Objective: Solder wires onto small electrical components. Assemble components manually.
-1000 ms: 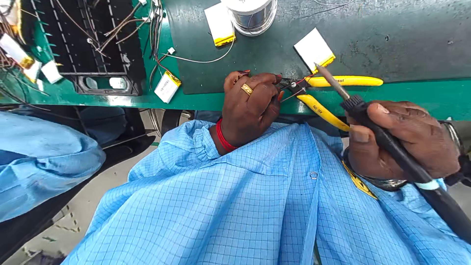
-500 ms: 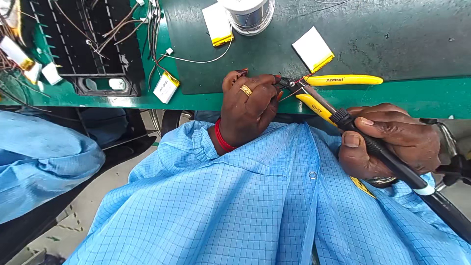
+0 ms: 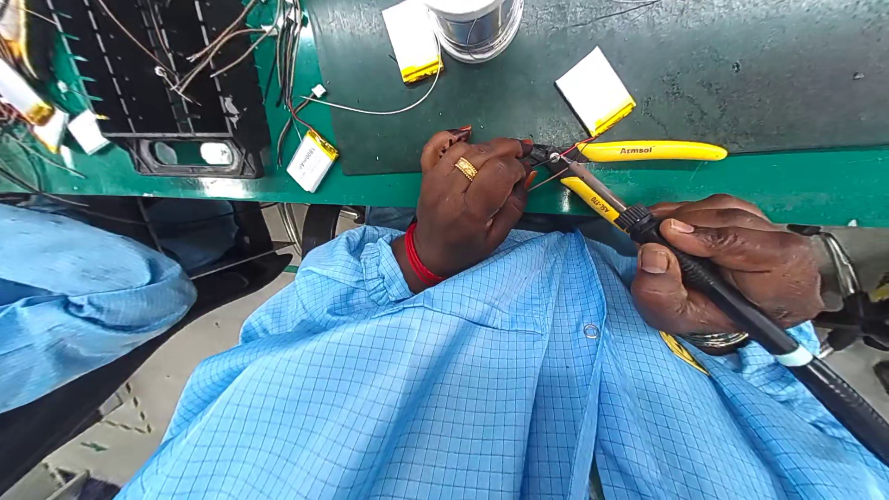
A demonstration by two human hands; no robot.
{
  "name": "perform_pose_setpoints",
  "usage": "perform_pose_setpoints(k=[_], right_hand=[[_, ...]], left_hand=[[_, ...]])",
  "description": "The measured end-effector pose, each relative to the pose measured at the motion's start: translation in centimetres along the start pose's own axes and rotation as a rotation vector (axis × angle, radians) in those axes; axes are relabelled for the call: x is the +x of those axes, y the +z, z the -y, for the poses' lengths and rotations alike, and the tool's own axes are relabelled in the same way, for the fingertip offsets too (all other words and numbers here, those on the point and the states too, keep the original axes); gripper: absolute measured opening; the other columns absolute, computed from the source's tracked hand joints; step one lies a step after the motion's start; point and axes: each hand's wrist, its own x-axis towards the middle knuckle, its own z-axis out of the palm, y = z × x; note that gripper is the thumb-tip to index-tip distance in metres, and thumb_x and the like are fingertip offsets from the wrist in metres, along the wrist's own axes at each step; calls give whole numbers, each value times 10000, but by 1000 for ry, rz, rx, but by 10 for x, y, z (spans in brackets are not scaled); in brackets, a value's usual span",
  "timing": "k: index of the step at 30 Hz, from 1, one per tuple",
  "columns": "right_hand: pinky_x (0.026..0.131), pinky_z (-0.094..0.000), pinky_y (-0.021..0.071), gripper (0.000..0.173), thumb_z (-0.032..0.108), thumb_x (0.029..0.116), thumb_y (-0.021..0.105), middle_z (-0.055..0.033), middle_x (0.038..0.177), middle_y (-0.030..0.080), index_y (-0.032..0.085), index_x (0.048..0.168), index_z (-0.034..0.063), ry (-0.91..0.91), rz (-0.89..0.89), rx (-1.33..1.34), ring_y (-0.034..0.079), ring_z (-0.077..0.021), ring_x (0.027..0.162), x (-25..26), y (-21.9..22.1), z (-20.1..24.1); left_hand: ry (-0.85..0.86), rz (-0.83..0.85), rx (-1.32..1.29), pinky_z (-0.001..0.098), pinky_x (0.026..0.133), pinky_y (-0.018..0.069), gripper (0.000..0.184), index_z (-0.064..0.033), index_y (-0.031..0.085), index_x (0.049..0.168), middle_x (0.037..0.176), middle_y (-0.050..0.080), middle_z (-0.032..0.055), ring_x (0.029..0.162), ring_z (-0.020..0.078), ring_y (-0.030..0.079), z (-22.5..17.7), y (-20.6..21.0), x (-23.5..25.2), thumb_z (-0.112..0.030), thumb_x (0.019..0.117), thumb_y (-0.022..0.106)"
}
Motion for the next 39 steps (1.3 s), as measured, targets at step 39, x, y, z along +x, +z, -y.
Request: perform_pose_setpoints(k=[39], right_hand=[[679, -205, 530, 144, 212, 968, 599, -1, 806, 634, 618, 953, 71, -32, 19, -27, 639, -65, 750, -1, 1, -3]], left_hand=[[-9, 10, -2, 426, 991, 409, 160, -44, 676, 927, 1001, 747, 145, 959, 207, 685, 0, 0, 0, -145, 1007, 581]])
